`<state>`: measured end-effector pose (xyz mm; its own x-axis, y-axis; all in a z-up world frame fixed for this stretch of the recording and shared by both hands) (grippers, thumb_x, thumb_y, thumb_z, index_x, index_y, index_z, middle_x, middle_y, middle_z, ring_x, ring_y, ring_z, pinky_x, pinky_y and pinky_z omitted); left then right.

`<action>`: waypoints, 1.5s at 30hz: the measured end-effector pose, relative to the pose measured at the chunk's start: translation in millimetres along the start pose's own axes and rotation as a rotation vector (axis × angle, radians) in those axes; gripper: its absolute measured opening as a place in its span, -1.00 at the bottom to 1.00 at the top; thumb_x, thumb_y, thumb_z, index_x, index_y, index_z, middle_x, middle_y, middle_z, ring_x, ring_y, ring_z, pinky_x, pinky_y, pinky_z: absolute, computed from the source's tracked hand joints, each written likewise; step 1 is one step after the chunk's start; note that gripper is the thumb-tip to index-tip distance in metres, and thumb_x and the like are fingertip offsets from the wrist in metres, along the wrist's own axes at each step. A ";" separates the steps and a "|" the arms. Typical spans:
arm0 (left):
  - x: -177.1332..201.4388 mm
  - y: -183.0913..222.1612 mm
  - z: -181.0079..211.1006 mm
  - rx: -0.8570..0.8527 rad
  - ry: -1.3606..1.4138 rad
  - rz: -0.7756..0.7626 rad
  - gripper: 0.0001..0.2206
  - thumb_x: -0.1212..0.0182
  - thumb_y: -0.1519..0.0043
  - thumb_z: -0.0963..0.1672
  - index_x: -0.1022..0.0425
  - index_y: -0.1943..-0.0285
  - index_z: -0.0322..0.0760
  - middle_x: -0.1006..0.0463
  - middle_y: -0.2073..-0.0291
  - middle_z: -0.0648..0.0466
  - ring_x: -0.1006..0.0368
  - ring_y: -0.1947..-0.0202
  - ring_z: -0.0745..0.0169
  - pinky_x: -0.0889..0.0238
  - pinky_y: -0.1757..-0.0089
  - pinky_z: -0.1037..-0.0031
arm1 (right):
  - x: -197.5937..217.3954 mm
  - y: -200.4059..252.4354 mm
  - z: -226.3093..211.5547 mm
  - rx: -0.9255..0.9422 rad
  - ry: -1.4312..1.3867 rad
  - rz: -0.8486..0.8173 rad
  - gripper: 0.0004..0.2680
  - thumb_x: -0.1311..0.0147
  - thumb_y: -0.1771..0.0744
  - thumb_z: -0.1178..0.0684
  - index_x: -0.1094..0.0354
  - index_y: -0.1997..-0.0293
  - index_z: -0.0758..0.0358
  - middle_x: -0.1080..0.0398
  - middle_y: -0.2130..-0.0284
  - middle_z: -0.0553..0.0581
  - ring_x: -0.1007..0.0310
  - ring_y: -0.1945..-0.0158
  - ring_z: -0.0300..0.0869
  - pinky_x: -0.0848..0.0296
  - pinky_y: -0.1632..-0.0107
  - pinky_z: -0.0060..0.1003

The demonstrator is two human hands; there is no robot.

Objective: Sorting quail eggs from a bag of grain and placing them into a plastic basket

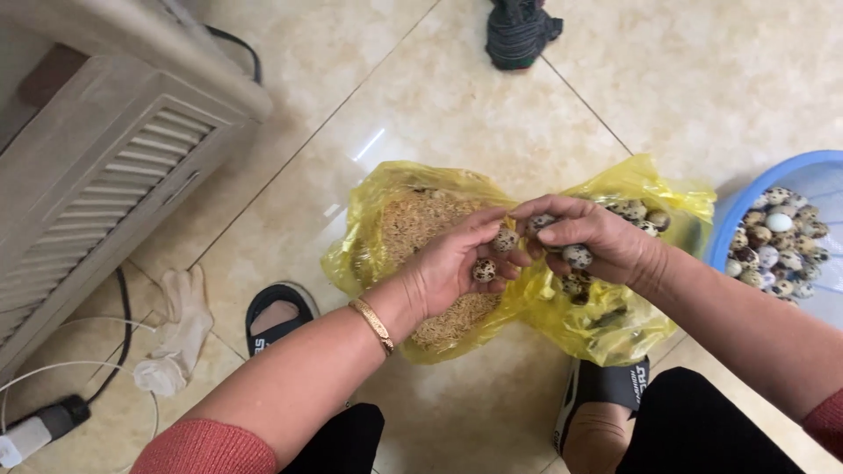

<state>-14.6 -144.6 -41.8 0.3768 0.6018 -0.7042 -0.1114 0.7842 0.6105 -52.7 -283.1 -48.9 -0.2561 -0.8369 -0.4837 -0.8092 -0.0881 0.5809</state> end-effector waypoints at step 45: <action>14.3 -39.7 -22.0 0.094 -0.017 0.115 -0.56 0.08 -0.39 0.09 -0.46 -0.18 -0.24 -0.59 0.18 -0.09 -0.61 0.32 0.13 -0.49 0.39 0.51 | 104.3 68.0 -9.6 0.283 1.833 0.661 -0.69 -0.24 -0.24 -0.37 -0.46 -0.07 -0.41 -0.32 0.00 -0.08 -0.45 -0.12 -0.05 -0.62 0.06 -0.13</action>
<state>-25.1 -163.7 -84.1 0.3818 0.6835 -0.6221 -0.0683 0.6921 0.7186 -129.3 -381.6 -53.6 0.1094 -0.1701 0.9793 -0.9272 0.3377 0.1622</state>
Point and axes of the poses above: each hand's wrist, its own y-axis away from the middle knuckle, its own x-axis out of the back of the hand, z = x × y, the point moved 10 cm from there along -y, towards the middle knuckle
